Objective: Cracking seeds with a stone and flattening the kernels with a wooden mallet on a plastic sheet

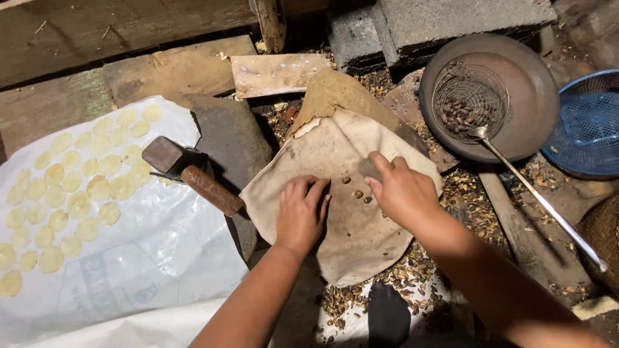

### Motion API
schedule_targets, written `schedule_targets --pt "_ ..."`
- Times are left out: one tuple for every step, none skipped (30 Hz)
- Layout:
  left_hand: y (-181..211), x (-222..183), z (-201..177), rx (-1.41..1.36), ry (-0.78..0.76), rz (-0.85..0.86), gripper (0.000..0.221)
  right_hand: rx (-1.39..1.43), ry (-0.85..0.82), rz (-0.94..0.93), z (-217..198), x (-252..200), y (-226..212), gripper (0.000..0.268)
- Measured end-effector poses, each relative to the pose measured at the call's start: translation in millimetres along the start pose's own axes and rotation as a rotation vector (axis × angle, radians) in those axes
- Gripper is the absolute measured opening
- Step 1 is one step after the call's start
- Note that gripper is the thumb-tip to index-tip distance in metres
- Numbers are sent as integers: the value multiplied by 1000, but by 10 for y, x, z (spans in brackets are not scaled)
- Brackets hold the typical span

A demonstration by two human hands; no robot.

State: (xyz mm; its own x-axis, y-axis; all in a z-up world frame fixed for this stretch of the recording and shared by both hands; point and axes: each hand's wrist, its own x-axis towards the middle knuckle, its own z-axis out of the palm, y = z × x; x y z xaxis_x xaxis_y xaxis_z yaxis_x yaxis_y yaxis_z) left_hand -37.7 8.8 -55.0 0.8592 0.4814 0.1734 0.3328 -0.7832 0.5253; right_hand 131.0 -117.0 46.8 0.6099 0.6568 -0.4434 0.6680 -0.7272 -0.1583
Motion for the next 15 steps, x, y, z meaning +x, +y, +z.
schedule_targets --pt "-2 5 -6 -18 26 3 33 -53 73 -11 53 44 26 47" --pt "0 2 -8 -37 58 -1 31 -113 146 -29 99 94 50 46" --pt "-19 22 14 -38 64 -3 31 -117 149 -33 58 112 37 46" --pt "-39 20 35 -45 73 -1 31 -34 144 -25 35 114 23 45" --pt "-61 21 59 -53 82 2 31 49 140 -18 15 121 10 44" --pt "-53 29 29 -53 85 -1 31 47 139 -20 33 72 -40 44" --pt "-45 36 3 -55 106 8 31 105 189 -105 55 24 -89 47" --pt "-32 -1 -28 -57 119 12 31 167 230 -186 100 -54 -142 51" --pt "-59 -26 -34 -58 112 4 31 168 220 -185 240 -58 -126 51" --pt "-88 -32 -42 -82 114 17 29 38 247 -294 367 -52 -110 48" --pt "-114 -36 -55 -106 115 30 26 -91 274 -403 488 -49 -93 45" --pt "-117 -14 -79 -106 122 35 26 -95 282 -403 444 -45 -92 45" --pt "-121 7 -100 -119 108 44 28 -42 235 -300 403 -41 -90 47" --pt "-112 -56 -122 -134 81 40 30 14 172 -196 404 -92 -94 49" --pt "-146 -55 -120 -136 76 34 30 15 164 -196 408 -11 -50 49"
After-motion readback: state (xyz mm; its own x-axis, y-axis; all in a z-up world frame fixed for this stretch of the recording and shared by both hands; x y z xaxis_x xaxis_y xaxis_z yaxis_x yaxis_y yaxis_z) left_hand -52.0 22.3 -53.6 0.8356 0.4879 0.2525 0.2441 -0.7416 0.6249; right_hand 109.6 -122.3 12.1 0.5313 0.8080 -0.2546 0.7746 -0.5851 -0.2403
